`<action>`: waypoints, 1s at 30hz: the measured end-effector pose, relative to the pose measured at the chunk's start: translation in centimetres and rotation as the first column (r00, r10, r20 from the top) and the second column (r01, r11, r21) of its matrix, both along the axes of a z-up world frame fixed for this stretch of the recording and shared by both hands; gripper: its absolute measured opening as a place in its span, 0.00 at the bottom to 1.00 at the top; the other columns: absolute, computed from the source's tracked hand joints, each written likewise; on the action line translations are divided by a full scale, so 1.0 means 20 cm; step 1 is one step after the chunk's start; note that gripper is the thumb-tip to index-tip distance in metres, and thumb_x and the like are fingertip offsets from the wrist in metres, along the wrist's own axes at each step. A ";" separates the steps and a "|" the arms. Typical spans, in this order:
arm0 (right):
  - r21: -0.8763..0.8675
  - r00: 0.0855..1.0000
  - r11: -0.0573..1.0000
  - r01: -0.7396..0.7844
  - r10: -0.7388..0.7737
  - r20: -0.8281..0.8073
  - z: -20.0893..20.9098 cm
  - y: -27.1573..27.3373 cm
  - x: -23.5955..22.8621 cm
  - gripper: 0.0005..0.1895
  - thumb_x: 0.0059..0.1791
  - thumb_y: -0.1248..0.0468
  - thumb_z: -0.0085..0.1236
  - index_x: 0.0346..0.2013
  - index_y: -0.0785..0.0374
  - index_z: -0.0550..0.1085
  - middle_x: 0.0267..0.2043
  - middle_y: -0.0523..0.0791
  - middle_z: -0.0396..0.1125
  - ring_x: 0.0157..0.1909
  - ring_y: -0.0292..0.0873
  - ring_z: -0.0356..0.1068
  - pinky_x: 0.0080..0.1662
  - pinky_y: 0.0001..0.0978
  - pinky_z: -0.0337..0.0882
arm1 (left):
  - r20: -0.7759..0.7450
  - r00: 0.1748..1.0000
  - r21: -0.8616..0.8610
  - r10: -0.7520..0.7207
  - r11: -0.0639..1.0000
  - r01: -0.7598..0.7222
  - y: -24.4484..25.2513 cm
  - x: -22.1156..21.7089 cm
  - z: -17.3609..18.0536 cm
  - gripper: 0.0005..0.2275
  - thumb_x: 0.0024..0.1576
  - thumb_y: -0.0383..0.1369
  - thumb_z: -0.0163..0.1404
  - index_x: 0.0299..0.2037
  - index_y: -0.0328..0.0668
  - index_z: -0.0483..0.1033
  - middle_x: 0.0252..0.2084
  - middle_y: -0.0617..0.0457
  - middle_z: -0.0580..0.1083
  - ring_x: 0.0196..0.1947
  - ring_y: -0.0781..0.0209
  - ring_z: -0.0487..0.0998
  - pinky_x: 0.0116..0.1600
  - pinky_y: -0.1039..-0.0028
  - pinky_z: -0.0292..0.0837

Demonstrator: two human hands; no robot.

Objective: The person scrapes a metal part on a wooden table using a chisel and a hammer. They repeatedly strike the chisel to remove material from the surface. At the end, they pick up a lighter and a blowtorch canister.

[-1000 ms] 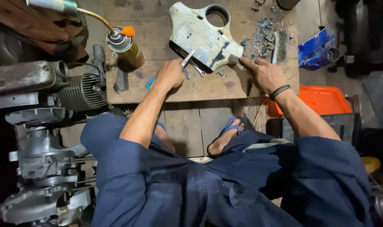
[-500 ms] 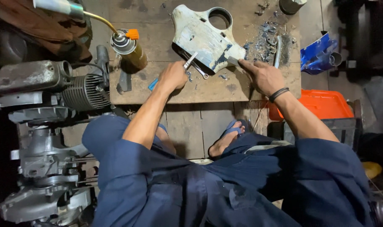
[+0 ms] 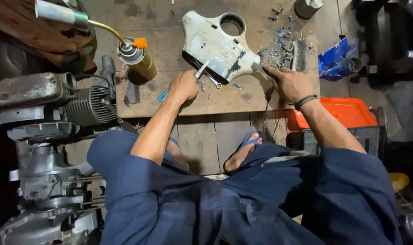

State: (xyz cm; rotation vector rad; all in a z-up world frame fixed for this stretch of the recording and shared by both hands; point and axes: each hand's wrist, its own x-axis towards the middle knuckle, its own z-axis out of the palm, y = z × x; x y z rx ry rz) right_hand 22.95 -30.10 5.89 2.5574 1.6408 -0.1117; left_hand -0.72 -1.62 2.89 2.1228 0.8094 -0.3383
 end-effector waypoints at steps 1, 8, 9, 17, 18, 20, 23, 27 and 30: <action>0.001 1.000 1.000 0.000 0.000 0.000 -0.03 0.02 0.01 0.23 0.60 0.45 0.41 0.70 0.34 0.68 0.38 0.50 0.72 0.37 0.60 0.77 0.38 0.52 0.78 | 0.000 1.000 0.001 0.000 1.000 0.000 0.00 0.00 0.01 0.17 0.56 0.27 0.47 0.56 0.40 0.76 0.43 0.37 0.79 0.49 0.35 0.80 0.49 0.47 0.75; -0.034 1.000 0.999 0.012 -0.013 -0.024 0.11 0.09 0.01 0.19 0.59 0.50 0.43 0.64 0.35 0.72 0.38 0.51 0.74 0.39 0.60 0.77 0.39 0.53 0.79 | -0.011 1.000 0.010 0.000 1.000 0.000 0.01 0.01 -0.01 0.18 0.56 0.27 0.47 0.57 0.40 0.76 0.44 0.36 0.80 0.50 0.35 0.80 0.50 0.46 0.75; -0.060 1.000 0.998 0.015 -0.016 -0.025 0.14 0.09 0.02 0.18 0.59 0.50 0.43 0.62 0.36 0.74 0.37 0.53 0.75 0.40 0.61 0.77 0.40 0.55 0.79 | -0.009 1.000 0.006 0.006 1.000 -0.006 0.02 0.02 -0.03 0.18 0.55 0.27 0.48 0.57 0.39 0.76 0.44 0.36 0.79 0.50 0.34 0.80 0.50 0.46 0.75; -0.099 0.994 0.991 0.089 -0.095 -0.058 0.06 0.15 0.12 0.17 0.61 0.49 0.42 0.62 0.33 0.74 0.39 0.50 0.76 0.42 0.58 0.78 0.41 0.52 0.79 | -0.055 0.998 0.012 -0.005 1.000 0.005 0.01 0.01 -0.01 0.18 0.55 0.29 0.48 0.57 0.44 0.76 0.46 0.38 0.79 0.52 0.36 0.79 0.52 0.45 0.74; -0.112 0.993 0.990 0.083 -0.091 -0.075 0.10 0.17 0.12 0.17 0.60 0.49 0.43 0.61 0.34 0.74 0.42 0.51 0.76 0.44 0.60 0.78 0.43 0.54 0.79 | -0.066 0.998 0.025 -0.012 1.000 0.014 0.01 0.02 -0.03 0.18 0.56 0.29 0.48 0.58 0.46 0.76 0.46 0.40 0.80 0.52 0.38 0.80 0.52 0.46 0.75; -0.124 0.992 0.988 0.087 -0.098 -0.084 0.12 0.14 0.14 0.18 0.60 0.48 0.43 0.62 0.34 0.74 0.45 0.51 0.76 0.47 0.60 0.77 0.45 0.55 0.79 | -0.066 0.998 0.025 -0.006 1.000 0.008 -0.01 0.02 0.02 0.19 0.56 0.28 0.47 0.58 0.45 0.75 0.47 0.39 0.79 0.53 0.37 0.79 0.53 0.45 0.75; -0.131 0.991 0.987 0.098 -0.108 -0.074 0.07 0.16 0.15 0.18 0.60 0.46 0.41 0.64 0.31 0.73 0.46 0.50 0.77 0.48 0.60 0.77 0.46 0.54 0.78 | -0.056 0.998 0.010 0.014 1.000 -0.013 0.00 0.01 0.05 0.20 0.56 0.27 0.47 0.60 0.42 0.74 0.47 0.37 0.79 0.53 0.36 0.79 0.53 0.45 0.74; -0.145 0.987 0.984 0.108 -0.124 -0.106 0.09 0.18 0.16 0.19 0.60 0.45 0.41 0.64 0.31 0.72 0.46 0.51 0.76 0.48 0.61 0.77 0.46 0.55 0.78 | -0.038 0.999 0.002 0.007 1.000 -0.007 0.00 0.01 0.02 0.20 0.55 0.28 0.48 0.59 0.43 0.75 0.48 0.37 0.79 0.53 0.35 0.79 0.53 0.43 0.74; -0.146 0.982 0.984 0.101 -0.122 -0.143 0.09 0.13 0.22 0.20 0.60 0.42 0.38 0.64 0.28 0.71 0.47 0.51 0.75 0.50 0.62 0.75 0.48 0.58 0.77 | -0.027 0.999 0.034 0.018 0.999 -0.018 0.00 0.02 -0.02 0.19 0.55 0.29 0.50 0.58 0.42 0.76 0.46 0.38 0.80 0.52 0.34 0.80 0.52 0.42 0.74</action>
